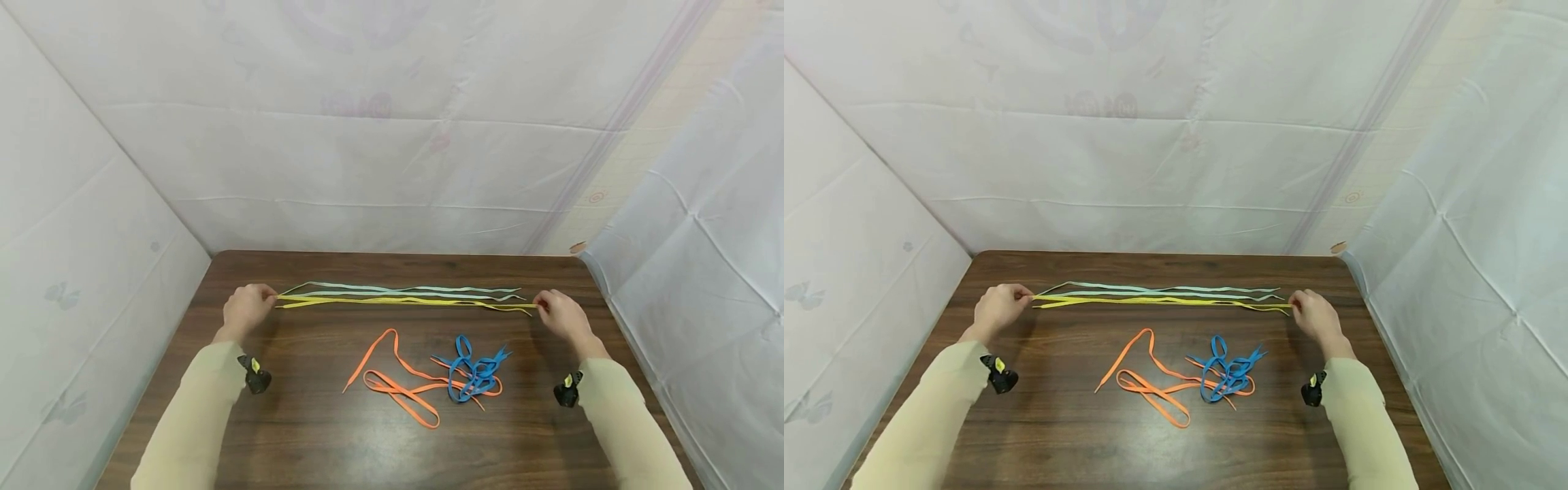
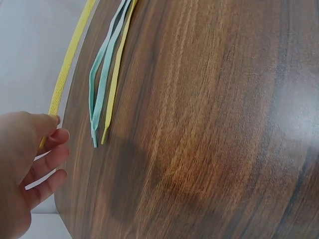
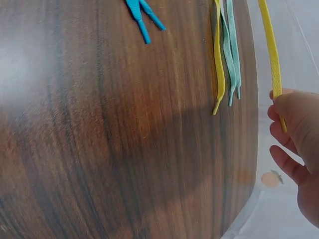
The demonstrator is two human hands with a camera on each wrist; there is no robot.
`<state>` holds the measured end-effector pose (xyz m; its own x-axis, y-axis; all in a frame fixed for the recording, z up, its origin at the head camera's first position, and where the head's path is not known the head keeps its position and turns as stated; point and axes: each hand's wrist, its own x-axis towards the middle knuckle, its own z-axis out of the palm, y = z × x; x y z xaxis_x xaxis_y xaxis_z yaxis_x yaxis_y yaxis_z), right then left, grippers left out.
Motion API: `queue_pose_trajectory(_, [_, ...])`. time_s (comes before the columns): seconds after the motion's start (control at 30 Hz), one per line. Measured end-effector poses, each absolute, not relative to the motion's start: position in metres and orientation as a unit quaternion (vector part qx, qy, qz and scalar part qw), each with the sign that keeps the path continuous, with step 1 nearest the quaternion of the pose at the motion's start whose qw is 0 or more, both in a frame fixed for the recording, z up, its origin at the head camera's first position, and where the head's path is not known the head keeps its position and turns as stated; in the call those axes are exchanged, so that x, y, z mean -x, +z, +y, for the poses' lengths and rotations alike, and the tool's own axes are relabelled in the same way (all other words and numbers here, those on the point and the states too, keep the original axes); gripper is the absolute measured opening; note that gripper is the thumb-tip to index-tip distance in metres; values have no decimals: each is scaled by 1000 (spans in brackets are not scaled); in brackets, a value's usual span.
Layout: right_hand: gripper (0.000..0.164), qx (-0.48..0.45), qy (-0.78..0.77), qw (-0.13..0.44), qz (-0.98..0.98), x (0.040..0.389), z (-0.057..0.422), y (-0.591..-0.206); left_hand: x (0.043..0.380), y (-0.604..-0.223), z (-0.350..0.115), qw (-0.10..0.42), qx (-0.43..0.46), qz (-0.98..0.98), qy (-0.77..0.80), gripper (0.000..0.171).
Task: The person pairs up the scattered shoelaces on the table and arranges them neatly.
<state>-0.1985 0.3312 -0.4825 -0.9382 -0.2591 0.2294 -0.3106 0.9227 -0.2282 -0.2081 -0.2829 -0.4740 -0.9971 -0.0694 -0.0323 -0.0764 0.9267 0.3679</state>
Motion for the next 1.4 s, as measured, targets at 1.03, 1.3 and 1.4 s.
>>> queue_pose_trajectory(1.03, [15,-36,182,16,-983,219,312,-485,222,-488,-267,0,111,974,198,24])
queue_pose_trajectory(1.3, [15,-27,184,-3,-983,219,309,-490,222,-491,-265,7,115,972,203,24])
queue_pose_trajectory(1.4, [15,-27,182,-11,-983,218,309,-495,220,-495,-264,14,117,972,202,24])
